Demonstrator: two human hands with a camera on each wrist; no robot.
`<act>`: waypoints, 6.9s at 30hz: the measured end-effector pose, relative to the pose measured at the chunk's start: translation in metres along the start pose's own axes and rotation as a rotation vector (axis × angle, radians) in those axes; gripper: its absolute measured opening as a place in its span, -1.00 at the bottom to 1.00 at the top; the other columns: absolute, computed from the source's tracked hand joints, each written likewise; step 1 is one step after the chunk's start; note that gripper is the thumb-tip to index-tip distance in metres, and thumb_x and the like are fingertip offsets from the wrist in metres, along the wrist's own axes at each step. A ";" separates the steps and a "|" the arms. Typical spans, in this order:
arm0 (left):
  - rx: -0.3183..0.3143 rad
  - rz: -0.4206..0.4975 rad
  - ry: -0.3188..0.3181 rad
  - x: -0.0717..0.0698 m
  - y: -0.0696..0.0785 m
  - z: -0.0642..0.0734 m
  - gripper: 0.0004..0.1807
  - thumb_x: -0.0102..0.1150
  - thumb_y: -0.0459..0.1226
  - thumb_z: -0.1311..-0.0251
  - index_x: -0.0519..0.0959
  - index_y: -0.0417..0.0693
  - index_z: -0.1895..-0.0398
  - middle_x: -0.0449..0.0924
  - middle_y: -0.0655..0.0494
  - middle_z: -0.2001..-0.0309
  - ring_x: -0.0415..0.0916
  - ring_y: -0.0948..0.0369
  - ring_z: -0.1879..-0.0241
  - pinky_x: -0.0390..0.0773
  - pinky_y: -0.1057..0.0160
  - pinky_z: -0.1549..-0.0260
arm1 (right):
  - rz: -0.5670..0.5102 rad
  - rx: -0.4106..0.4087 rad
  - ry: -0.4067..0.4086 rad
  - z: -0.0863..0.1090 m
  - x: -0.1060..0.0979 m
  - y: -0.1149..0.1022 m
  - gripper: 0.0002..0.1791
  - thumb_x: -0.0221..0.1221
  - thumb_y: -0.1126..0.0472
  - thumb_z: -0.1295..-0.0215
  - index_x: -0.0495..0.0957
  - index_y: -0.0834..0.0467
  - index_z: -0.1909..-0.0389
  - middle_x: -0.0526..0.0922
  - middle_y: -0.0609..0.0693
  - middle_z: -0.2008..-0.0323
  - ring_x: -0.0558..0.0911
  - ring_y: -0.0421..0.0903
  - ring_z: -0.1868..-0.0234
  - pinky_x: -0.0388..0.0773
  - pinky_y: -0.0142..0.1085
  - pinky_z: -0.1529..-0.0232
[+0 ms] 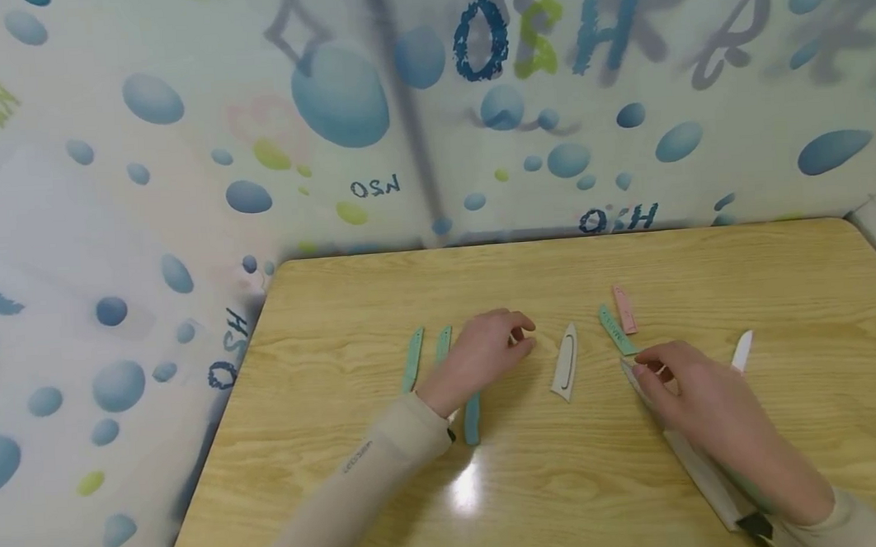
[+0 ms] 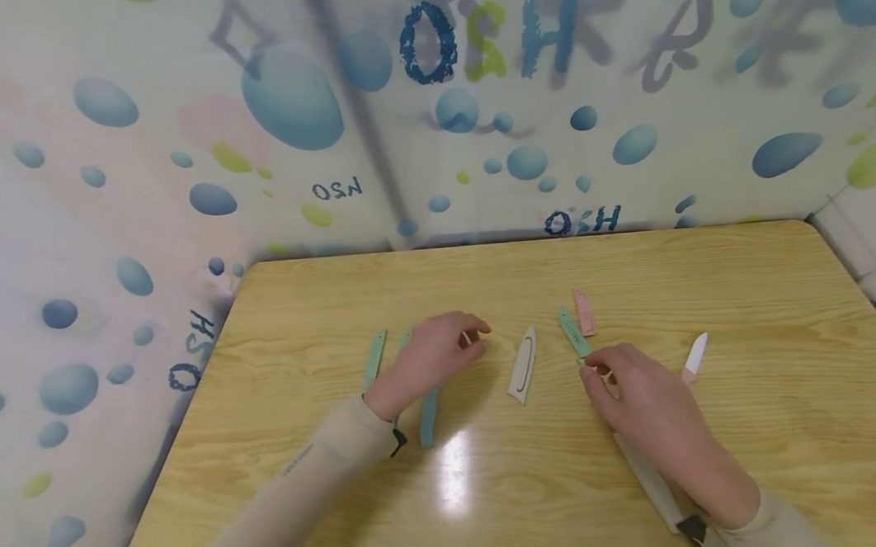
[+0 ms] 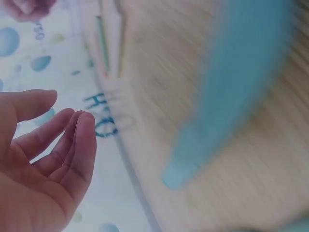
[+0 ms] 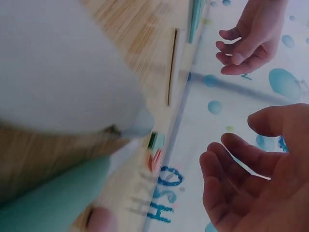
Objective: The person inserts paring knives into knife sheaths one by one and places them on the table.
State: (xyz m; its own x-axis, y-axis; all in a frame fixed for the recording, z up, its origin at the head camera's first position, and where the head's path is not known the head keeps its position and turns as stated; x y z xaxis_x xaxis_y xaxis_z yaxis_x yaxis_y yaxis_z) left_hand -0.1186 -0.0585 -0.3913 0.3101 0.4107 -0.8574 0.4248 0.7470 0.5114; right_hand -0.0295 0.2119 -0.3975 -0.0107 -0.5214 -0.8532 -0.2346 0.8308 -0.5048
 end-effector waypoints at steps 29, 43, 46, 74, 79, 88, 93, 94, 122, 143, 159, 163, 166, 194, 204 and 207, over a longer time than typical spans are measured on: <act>-0.152 -0.291 -0.173 0.055 0.050 -0.048 -0.69 0.30 -0.16 -0.41 0.49 -0.14 -0.03 0.48 0.05 0.27 0.41 0.26 0.50 0.46 0.39 0.69 | 0.002 0.012 0.063 0.009 -0.007 0.035 -0.70 0.22 0.20 -0.47 0.62 0.34 -0.05 0.61 0.36 -0.04 0.62 0.34 0.05 0.58 0.27 0.24; -0.191 -0.185 -0.188 0.043 0.045 -0.043 -0.69 0.39 -0.13 -0.24 0.55 -0.10 0.10 0.43 0.10 0.25 0.39 0.23 0.34 0.48 0.31 0.50 | 0.020 0.015 -0.091 0.011 -0.009 0.030 -0.67 0.21 0.13 -0.51 0.62 0.33 -0.04 0.69 0.24 0.06 0.70 0.21 0.14 0.67 0.12 0.33; -0.175 -0.068 -0.143 0.036 0.038 -0.041 -0.73 0.37 -0.14 -0.24 0.60 -0.11 0.15 0.44 0.11 0.27 0.40 0.24 0.38 0.50 0.35 0.53 | 0.038 0.041 -0.180 0.009 -0.008 0.028 -0.66 0.24 0.10 -0.50 0.63 0.32 -0.01 0.72 0.16 0.12 0.72 0.15 0.15 0.69 0.08 0.30; -0.271 0.588 0.146 0.009 0.006 -0.009 -0.64 0.25 -0.28 -0.30 0.67 -0.13 -0.15 0.50 0.12 0.12 0.51 0.19 0.12 0.58 0.33 0.32 | 0.189 0.025 -0.503 0.029 0.003 0.032 -0.57 0.40 -0.06 -0.29 0.42 -0.04 0.64 0.33 -0.20 0.67 0.26 -0.26 0.67 0.18 -0.40 0.65; -0.277 0.632 0.174 0.010 0.003 -0.005 -0.67 0.24 -0.30 -0.31 0.68 -0.13 -0.12 0.53 0.15 0.13 0.56 0.21 0.14 0.58 0.31 0.30 | 0.172 -0.030 -0.452 0.028 0.007 0.028 -0.61 0.43 -0.02 -0.27 0.46 -0.05 0.61 0.33 -0.22 0.67 0.23 -0.29 0.67 0.18 -0.42 0.66; -0.268 0.658 0.210 0.009 -0.001 0.001 -0.97 0.22 -0.33 -0.30 0.59 -0.11 0.30 0.64 0.03 -0.03 0.57 0.21 0.19 0.58 0.28 0.32 | 0.185 -0.077 -0.334 0.019 0.019 0.017 -0.60 0.42 0.01 -0.29 0.41 -0.04 0.60 0.29 -0.23 0.66 0.20 -0.29 0.65 0.16 -0.40 0.66; -0.271 0.676 0.225 0.008 -0.003 0.005 -0.95 0.23 -0.34 -0.29 0.62 -0.14 0.25 0.63 0.02 0.02 0.56 0.22 0.20 0.64 0.28 0.27 | 0.176 -0.074 -0.309 0.014 0.025 0.011 -0.63 0.40 -0.02 -0.31 0.43 -0.02 0.52 0.30 -0.21 0.62 0.24 -0.28 0.64 0.19 -0.39 0.67; -0.273 0.685 0.230 0.008 -0.004 0.006 -0.91 0.23 -0.34 -0.30 0.64 -0.16 0.20 0.62 0.04 0.05 0.56 0.22 0.21 0.64 0.28 0.27 | 0.176 -0.076 -0.303 0.013 0.026 0.010 -0.66 0.40 -0.03 -0.31 0.47 0.01 0.48 0.33 -0.21 0.59 0.26 -0.28 0.63 0.22 -0.38 0.66; -0.315 1.135 0.316 0.015 -0.019 0.024 -0.61 0.12 -0.38 -0.50 0.45 -0.39 -0.30 0.51 -0.19 -0.04 0.75 -0.09 0.15 0.77 0.13 0.13 | 0.135 -0.105 -0.207 0.018 0.011 0.013 -0.73 0.38 0.18 -0.31 0.46 0.12 0.16 0.43 -0.20 0.51 0.23 -0.33 0.68 0.21 -0.41 0.75; -0.293 1.392 0.369 0.023 -0.028 0.029 -0.76 -0.06 -0.39 -0.58 0.29 -0.41 -0.13 0.62 -0.42 -0.11 0.72 -0.06 -0.02 0.74 0.13 0.03 | 0.136 -0.074 -0.192 0.013 0.000 0.003 -0.71 0.37 0.05 -0.38 0.62 0.17 0.08 0.73 -0.05 0.23 0.56 -0.23 0.40 0.57 -0.18 0.49; -0.326 1.550 0.431 0.028 -0.025 0.031 -0.92 -0.13 -0.39 -0.62 0.33 -0.29 0.04 0.63 -0.39 -0.08 0.73 0.09 0.03 0.72 0.19 0.00 | 0.104 -0.144 -0.153 0.015 0.000 -0.010 -0.76 0.33 0.02 -0.42 0.60 0.10 0.12 0.60 -0.25 0.41 0.36 -0.39 0.56 0.38 -0.40 0.58; -0.344 1.582 0.434 0.028 -0.023 0.031 -0.90 -0.11 -0.40 -0.61 0.31 -0.31 -0.01 0.64 -0.37 -0.08 0.73 0.09 0.03 0.71 0.20 -0.02 | 0.115 -0.161 -0.138 0.015 0.001 -0.012 -0.73 0.33 0.00 -0.42 0.61 0.12 0.10 0.66 -0.21 0.35 0.42 -0.39 0.51 0.45 -0.35 0.56; -0.349 1.586 0.428 0.029 -0.021 0.031 -0.88 -0.12 -0.40 -0.61 0.30 -0.32 -0.04 0.64 -0.35 -0.08 0.73 0.09 0.01 0.70 0.20 -0.04 | 0.123 -0.181 -0.120 0.015 0.001 -0.013 -0.71 0.35 0.00 -0.40 0.62 0.13 0.09 0.69 -0.17 0.31 0.46 -0.39 0.49 0.48 -0.34 0.56; -0.342 1.565 0.437 0.035 -0.015 0.031 -0.92 -0.10 -0.40 -0.60 0.30 -0.25 0.00 0.66 -0.34 -0.07 0.73 0.08 0.02 0.72 0.23 0.01 | 0.122 -0.198 -0.095 0.016 0.007 -0.012 -0.71 0.39 0.03 -0.35 0.59 0.11 0.10 0.58 -0.26 0.38 0.37 -0.39 0.52 0.34 -0.41 0.58; -0.363 1.579 0.422 0.036 -0.014 0.032 -0.88 -0.10 -0.38 -0.61 0.29 -0.29 -0.03 0.64 -0.36 -0.10 0.72 0.05 -0.02 0.70 0.19 -0.05 | 0.110 -0.181 -0.114 0.017 0.007 -0.011 -0.72 0.37 0.03 -0.38 0.59 0.11 0.09 0.59 -0.26 0.36 0.38 -0.39 0.51 0.39 -0.40 0.56; -0.362 1.579 0.414 0.037 -0.013 0.031 -0.88 -0.10 -0.38 -0.61 0.30 -0.29 -0.03 0.63 -0.36 -0.10 0.71 0.04 -0.03 0.69 0.18 -0.07 | 0.106 -0.177 -0.121 0.018 0.008 -0.011 -0.72 0.37 0.03 -0.38 0.60 0.11 0.08 0.61 -0.25 0.35 0.40 -0.38 0.50 0.42 -0.37 0.55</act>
State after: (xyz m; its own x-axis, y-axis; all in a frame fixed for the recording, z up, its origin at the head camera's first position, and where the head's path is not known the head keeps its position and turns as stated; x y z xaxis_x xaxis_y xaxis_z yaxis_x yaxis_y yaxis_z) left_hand -0.0862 -0.0692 -0.4283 -0.0421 0.8838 0.4660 -0.2879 -0.4574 0.8414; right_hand -0.0097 0.2017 -0.4008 0.0692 -0.3970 -0.9152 -0.4049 0.8273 -0.3895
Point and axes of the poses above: each hand's wrist, its own z-axis away from the middle knuckle, its own x-axis out of the palm, y = z × x, the point moved 1 cm from there along -z, towards the middle knuckle
